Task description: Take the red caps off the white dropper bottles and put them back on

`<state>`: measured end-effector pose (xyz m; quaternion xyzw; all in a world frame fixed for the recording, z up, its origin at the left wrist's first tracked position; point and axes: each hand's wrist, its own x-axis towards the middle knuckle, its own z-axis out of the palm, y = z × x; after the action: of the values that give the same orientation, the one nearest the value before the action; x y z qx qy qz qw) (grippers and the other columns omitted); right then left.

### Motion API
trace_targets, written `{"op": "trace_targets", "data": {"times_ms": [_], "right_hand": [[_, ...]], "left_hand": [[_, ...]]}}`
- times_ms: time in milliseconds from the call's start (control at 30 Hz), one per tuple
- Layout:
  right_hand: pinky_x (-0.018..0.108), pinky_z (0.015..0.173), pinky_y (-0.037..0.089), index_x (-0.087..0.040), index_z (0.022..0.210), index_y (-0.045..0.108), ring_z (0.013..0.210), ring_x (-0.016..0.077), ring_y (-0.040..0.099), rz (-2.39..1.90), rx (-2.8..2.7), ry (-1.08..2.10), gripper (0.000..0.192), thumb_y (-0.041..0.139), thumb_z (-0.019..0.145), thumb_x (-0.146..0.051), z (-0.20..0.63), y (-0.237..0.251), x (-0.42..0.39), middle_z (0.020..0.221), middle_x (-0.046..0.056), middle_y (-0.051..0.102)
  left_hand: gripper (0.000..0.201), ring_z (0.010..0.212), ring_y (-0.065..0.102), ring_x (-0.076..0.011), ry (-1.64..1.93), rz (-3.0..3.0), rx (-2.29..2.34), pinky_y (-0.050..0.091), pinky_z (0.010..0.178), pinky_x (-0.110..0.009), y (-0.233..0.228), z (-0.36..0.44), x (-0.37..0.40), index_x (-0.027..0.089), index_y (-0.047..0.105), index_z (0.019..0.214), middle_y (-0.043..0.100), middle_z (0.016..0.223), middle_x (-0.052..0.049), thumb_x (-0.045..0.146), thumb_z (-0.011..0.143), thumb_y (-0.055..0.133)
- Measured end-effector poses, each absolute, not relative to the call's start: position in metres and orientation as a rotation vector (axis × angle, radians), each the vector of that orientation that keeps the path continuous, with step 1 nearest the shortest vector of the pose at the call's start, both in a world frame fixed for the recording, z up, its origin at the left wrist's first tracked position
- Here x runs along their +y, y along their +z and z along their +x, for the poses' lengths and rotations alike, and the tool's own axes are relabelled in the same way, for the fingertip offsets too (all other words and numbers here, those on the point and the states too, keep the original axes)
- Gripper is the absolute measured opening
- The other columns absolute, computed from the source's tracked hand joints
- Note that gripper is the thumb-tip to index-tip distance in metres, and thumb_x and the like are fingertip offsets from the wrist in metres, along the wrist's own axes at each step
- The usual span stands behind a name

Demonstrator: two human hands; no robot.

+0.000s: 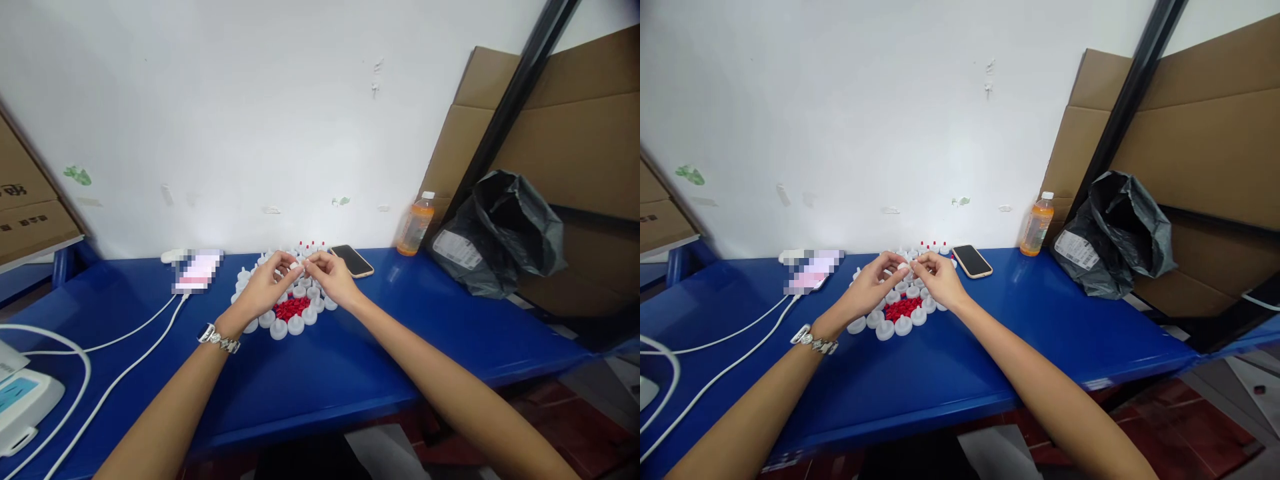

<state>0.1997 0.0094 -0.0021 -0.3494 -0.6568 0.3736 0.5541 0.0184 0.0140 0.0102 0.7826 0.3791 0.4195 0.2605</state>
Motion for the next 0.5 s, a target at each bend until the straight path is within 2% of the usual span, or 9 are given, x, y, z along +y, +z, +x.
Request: {"op": "trace_targets", "data": {"times_ms": [167, 300, 500], "right_hand": [[0.026, 0.066, 0.045, -0.018, 0.082, 0.062, 0.066, 0.014, 0.059, -0.96, -1.583, 0.615, 0.024, 0.062, 0.085, -0.042, 0.224, 0.006, 0.041, 0.071, 0.001, 0.065], [0.026, 0.07, 0.046, -0.018, 0.08, 0.065, 0.07, 0.0147, 0.061, -1.309, -1.663, 0.309, 0.013, 0.06, 0.082, -0.03, 0.244, 0.012, 0.089, 0.075, 0.002, 0.068], [0.034, 0.084, 0.045, -0.022, 0.087, 0.074, 0.091, 0.0229, 0.068, -1.828, -1.865, 0.122, 0.017, 0.059, 0.082, -0.028, 0.238, 0.011, 0.129, 0.093, 0.007, 0.076]], "left_hand": [[0.036, 0.091, 0.063, -0.0198, 1.164, 2.135, 1.101, 0.049, 0.071, -0.03, 0.013, 0.031, 0.025, 0.021, 0.057, 0.112, 0.067, 0.102, -0.006, 0.052, 0.093, 0.055], [0.033, 0.087, 0.062, -0.0204, 1.189, 2.207, 1.239, 0.047, 0.069, -0.032, 0.011, 0.03, 0.029, 0.021, 0.062, 0.104, 0.069, 0.098, -0.006, 0.05, 0.096, 0.049], [0.028, 0.092, 0.061, -0.0224, 1.13, 2.356, 1.255, 0.047, 0.074, -0.035, 0.002, 0.023, 0.023, 0.021, 0.063, 0.094, 0.067, 0.098, -0.006, 0.044, 0.096, 0.048]]}}
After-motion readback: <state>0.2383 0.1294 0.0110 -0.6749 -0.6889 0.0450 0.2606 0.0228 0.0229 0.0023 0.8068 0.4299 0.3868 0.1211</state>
